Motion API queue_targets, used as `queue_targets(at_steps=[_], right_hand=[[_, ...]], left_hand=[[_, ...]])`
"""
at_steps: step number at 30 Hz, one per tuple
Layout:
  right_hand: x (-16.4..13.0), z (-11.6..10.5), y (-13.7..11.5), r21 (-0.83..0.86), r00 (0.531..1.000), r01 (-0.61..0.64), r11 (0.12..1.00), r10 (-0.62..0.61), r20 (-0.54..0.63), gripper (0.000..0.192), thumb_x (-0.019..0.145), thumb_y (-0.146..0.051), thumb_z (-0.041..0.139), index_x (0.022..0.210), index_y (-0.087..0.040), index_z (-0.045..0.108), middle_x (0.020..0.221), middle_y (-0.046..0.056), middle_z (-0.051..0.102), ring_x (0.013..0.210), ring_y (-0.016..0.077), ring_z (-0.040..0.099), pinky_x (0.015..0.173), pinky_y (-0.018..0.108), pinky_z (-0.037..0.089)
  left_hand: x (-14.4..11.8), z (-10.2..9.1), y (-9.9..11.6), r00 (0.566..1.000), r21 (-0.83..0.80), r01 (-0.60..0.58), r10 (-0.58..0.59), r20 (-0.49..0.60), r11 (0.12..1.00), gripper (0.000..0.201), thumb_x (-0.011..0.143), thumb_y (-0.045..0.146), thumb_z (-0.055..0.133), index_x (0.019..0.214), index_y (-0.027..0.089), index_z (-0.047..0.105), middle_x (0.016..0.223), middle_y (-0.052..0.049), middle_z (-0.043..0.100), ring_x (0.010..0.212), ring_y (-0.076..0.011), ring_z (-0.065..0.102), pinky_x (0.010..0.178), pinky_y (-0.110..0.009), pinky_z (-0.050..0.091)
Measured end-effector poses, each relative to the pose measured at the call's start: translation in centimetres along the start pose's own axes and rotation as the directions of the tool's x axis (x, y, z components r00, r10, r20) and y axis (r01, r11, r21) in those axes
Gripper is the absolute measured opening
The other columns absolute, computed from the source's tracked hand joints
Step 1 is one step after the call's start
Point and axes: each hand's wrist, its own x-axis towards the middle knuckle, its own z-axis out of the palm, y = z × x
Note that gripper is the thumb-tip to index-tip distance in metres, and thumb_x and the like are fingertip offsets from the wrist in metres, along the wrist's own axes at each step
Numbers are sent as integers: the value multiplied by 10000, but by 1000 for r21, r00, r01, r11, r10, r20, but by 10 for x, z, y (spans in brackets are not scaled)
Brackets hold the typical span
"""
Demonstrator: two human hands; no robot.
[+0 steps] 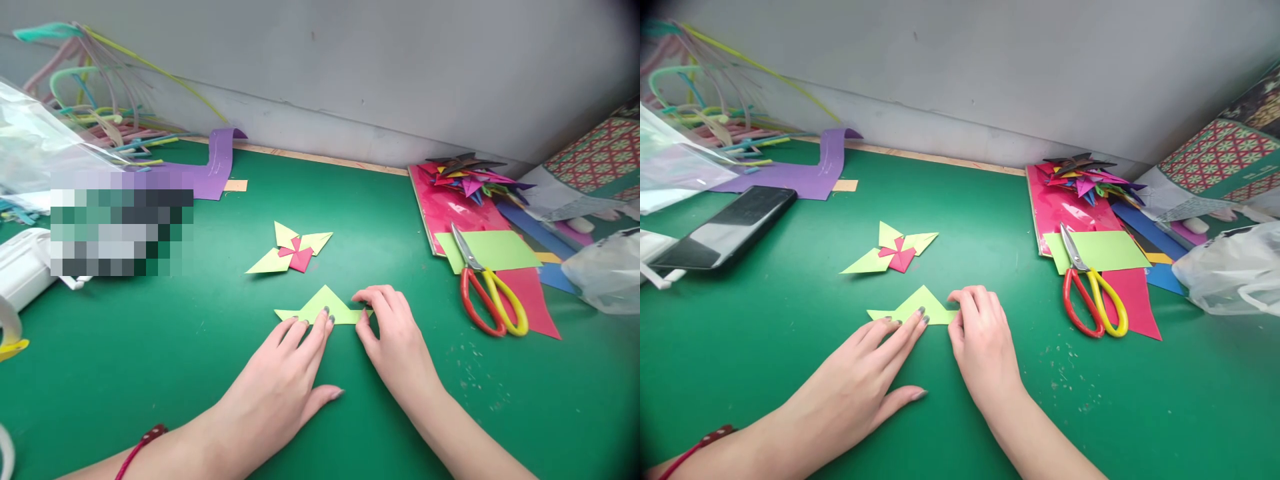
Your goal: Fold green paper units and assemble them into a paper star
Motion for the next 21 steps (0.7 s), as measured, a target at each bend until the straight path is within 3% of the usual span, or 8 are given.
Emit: queue_targets(at_steps=[5,15,21], right_hand=[[-1,0,-7,-19,1000,-4,1000,4,-12,228,760,-289,533,965,-191,516,982,80,519,902,236,481,768,373,403],[-3,0,-1,26,999,-19,999,18,28,304,713,-73,449,978,-209,506,975,62,528,904,224,483,764,363,399],[-1,2,-2,36,1000,-6,999,6,-6,177,773,-194,488,947,-201,517,953,77,523,883,230,484,752,375,401]], left_hand=[[0,0,0,1000,2,1,-1,-1,1000,588,875,491,296,1265,74,438,1273,-110,484,1022,-266,449,867,-388,338],[-1,0,-1,1000,8,9,-9,7,1000,586,879,486,285,1271,74,429,1292,-114,466,1032,-268,455,879,-393,321],[0,0,-1,1000,-12,-5,5,-7,1000,579,877,493,285,1311,120,375,1290,-116,469,1070,-271,451,883,-405,321]])
